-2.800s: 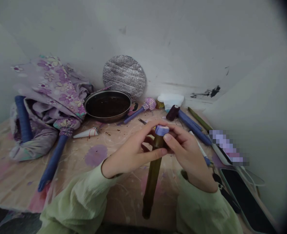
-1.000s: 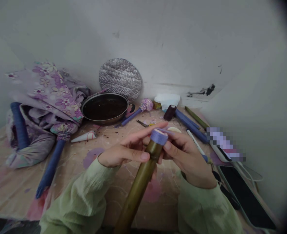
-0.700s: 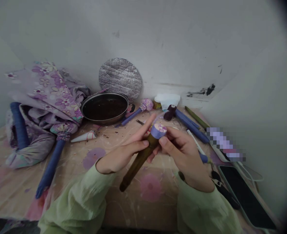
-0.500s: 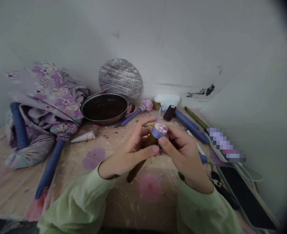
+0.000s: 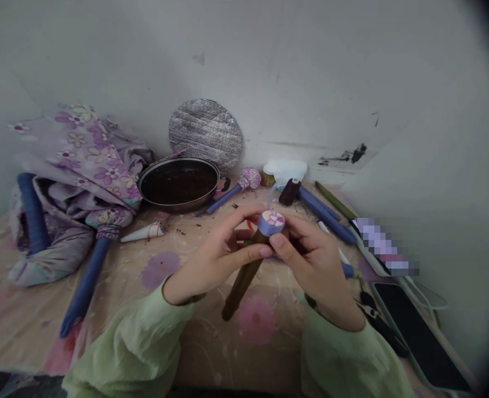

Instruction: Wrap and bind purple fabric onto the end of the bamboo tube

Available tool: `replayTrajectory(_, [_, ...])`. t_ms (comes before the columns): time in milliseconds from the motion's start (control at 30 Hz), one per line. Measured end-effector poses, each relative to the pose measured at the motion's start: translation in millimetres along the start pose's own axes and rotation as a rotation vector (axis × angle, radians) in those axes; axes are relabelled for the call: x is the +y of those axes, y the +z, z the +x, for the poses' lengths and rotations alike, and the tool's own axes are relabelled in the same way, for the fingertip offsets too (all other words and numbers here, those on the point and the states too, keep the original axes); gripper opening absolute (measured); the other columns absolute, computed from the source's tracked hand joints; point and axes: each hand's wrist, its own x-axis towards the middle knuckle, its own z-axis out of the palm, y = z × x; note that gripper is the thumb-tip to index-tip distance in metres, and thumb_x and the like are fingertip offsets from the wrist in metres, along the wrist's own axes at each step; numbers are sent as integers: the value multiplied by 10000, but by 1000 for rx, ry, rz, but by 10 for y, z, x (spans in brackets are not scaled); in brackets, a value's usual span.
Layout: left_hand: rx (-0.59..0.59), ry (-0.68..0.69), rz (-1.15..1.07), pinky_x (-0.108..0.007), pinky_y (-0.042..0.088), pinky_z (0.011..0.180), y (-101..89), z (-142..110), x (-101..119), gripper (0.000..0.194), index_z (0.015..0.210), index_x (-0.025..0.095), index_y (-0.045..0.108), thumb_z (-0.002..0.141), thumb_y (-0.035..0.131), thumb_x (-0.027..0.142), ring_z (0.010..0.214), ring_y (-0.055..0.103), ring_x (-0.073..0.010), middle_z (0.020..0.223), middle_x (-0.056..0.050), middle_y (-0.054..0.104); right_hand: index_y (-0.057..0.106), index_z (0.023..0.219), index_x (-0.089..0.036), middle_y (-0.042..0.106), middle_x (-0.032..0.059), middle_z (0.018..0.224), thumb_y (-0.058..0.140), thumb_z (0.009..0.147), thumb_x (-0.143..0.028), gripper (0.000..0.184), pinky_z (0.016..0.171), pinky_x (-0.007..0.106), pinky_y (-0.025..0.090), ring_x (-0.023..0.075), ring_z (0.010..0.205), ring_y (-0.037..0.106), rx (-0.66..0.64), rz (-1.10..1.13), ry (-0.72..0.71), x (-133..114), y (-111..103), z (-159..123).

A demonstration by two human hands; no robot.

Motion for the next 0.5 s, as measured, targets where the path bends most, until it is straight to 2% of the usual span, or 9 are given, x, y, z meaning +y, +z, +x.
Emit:
replayTrajectory(133, [-10,-69,-77,-338,542,767,-24,6,27,391,1186,247,495,813,606,214,854,619,-168,989,-35,596,617,1033,-202,589,-17,620,580,821,-321,246,465,230,463,121,550,568,17,-27,9,21,-17,17])
replayTrajectory(233, [-6,-91,-123,-329,549,743,-34,33,22,367,1158,234,501,810,612,206,767,634,-143,908,-10,590,618,823,-189,575,-27,598,572,813,-239,69,434,199,412,85,488,513,42,-106,-17,19,-61,29])
replayTrajectory(300, [28,-98,-121,-308,552,722,-37,51,13,350,1129,226,508,799,625,204,747,635,-131,918,-7,586,580,702,-185,557,-32,579,555,811,-192,112,432,187,384,71,479,483,51,-148,-34,7,-91,32])
replayTrajectory(400, [72,-108,-86,-274,546,697,-38,62,1,338,1108,217,510,794,632,206,729,630,-116,913,-7,597,567,690,-187,535,-41,572,549,815,-180,126,434,179,369,65,481,462,75,-159,-39,-9,-115,31])
replayTrajectory(500, [65,-102,-108,-283,549,700,-36,53,-5,342,1112,222,516,792,633,195,719,635,-117,936,-9,591,572,713,-192,548,-41,588,551,823,-195,112,443,177,381,67,491,479,85,-127,-26,-12,-113,27])
